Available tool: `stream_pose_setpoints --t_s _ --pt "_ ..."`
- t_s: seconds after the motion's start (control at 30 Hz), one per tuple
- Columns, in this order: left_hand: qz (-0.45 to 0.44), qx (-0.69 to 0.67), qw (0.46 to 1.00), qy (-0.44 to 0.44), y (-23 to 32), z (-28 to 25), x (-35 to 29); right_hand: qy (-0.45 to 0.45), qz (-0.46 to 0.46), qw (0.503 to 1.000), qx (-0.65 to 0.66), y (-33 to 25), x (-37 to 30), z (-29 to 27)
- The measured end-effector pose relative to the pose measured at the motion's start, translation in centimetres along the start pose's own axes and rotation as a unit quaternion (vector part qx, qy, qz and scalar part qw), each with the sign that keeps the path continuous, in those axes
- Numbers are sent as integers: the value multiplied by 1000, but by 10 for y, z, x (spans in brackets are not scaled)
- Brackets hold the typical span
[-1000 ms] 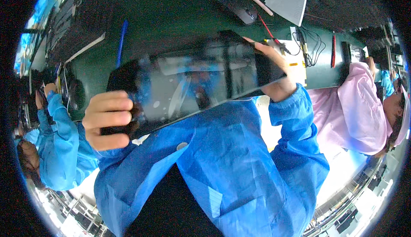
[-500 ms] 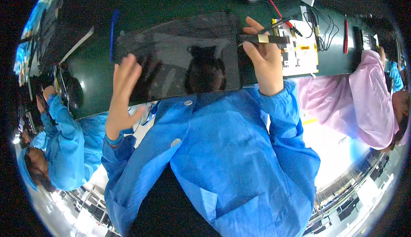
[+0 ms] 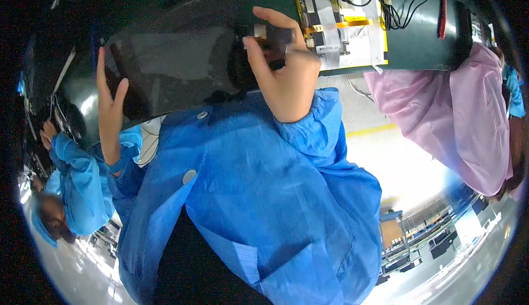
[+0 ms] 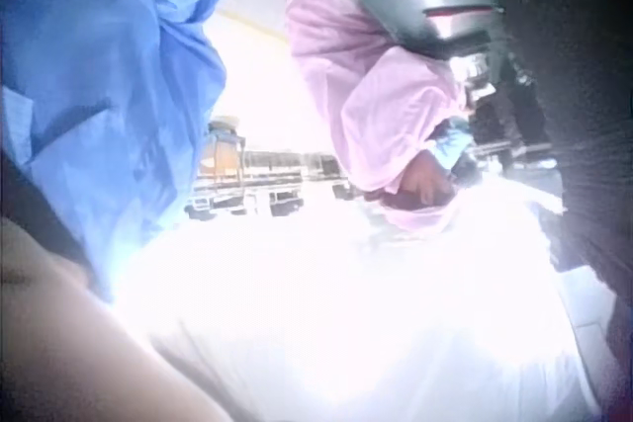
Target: The person tests tablet displays by taking assemblies from a stack, connecting ribbon cables to a test board, tapping and swiping the touchscreens, and disconnecting the cables.
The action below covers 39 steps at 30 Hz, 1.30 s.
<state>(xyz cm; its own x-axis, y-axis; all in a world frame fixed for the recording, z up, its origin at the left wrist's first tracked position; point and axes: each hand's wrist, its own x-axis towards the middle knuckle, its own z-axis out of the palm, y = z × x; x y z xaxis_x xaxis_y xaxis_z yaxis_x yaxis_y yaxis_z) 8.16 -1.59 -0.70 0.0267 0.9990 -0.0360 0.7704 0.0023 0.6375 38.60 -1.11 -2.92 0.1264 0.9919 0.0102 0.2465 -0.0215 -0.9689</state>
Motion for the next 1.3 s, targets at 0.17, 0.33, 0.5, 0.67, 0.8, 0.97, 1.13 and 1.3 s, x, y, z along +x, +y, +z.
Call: stream_pose_setpoints --t_s 0.17,0.33,0.5,0.67,0.8,0.97,1.13,1.3 --pt "-39 35 999 -11 5 1 -4 0 18 997 74 -8 -6 -27" --pt "148 92 985 -15 88 28 31 -41 -30 991 120 2 -3 -48" --pt "194 142 959 -152 172 100 76 -36 -49 997 41 14 7 -64" --pt "341 40 939 -4 154 126 88 -36 -70 991 -108 18 11 -74" --pt "149 111 960 -211 170 113 85 -41 -64 993 -93 21 16 -76" --pt "125 63 976 -167 180 123 85 -43 -78 992 -95 26 21 -76" --pt "445 -18 860 249 122 189 93 -45 -110 976 -180 29 21 -76" --pt "60 71 992 -88 192 136 82 -33 -41 994 -94 34 26 -75"
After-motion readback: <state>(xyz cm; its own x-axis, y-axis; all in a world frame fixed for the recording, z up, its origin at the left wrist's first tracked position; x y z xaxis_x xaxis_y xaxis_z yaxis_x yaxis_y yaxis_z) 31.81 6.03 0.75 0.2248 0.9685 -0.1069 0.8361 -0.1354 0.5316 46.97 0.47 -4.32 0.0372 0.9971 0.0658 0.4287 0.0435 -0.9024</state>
